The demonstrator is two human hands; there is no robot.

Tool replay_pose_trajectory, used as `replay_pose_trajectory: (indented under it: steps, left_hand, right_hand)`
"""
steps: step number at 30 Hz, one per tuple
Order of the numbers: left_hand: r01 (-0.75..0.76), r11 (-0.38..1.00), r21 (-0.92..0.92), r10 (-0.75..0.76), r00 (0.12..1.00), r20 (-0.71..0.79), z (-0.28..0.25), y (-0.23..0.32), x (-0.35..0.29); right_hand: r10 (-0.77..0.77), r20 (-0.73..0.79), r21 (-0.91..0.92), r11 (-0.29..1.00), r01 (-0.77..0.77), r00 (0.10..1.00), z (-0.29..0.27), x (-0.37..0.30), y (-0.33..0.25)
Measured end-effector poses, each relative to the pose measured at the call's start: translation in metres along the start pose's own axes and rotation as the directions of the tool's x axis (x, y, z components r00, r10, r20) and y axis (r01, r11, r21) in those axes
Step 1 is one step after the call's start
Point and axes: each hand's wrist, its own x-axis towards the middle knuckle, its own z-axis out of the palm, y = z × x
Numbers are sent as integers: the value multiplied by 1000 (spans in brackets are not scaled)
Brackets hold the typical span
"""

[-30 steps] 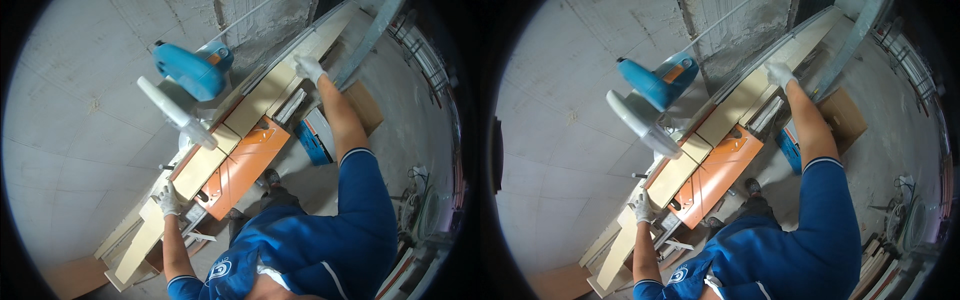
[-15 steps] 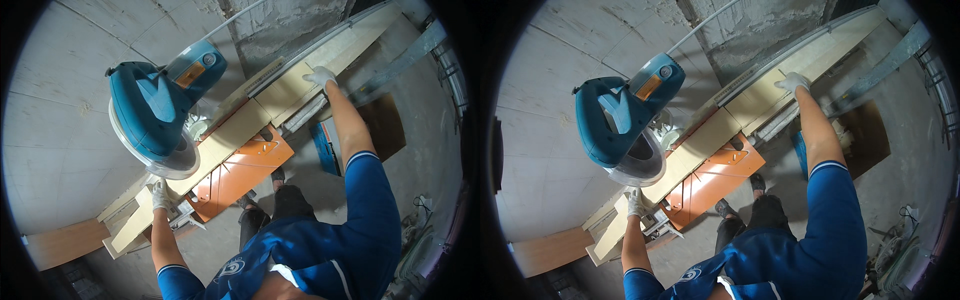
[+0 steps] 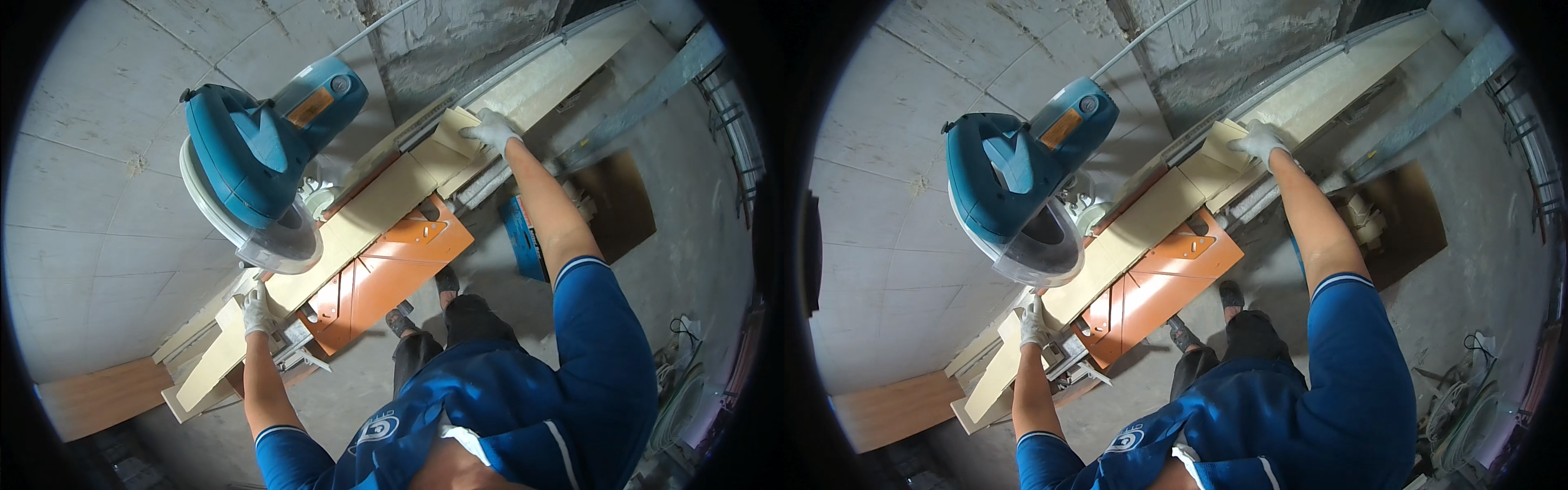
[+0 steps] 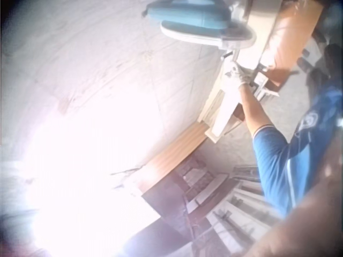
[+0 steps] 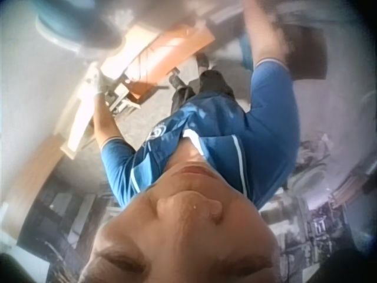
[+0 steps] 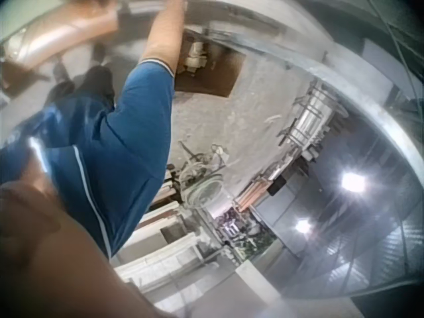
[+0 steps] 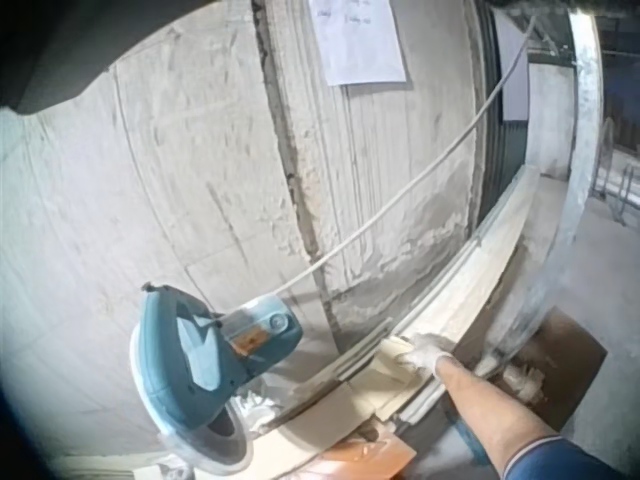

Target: The person positions a wooden plank on a miter saw table, lowers the saw blade to cut the wood, and then removes the cut piece. This process is repeated multiple times with different planks.

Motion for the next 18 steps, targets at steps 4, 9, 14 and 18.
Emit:
replay_pose_trajectory:
  steps: [4, 9, 14, 18]
  left_hand:
    - [43, 999, -12, -43, 998, 52, 1, -2, 0]
    - [16, 1000, 8, -16, 1000, -15, -9, 10, -6]
    - [8, 999, 38, -8, 1000, -3, -14, 12, -7]
    - [-28, 999, 28, 29, 997, -65, -7, 8, -4]
  right_hand:
    - [-79, 130, 261, 964, 43, 988, -2, -7, -1]
    - [-152, -51, 636, 757, 149, 987, 9, -21, 28]
    - [-11, -197, 858, 482, 178, 980, -68, -113, 104]
    - [149, -725, -72, 955, -289, 673, -124, -156, 150]
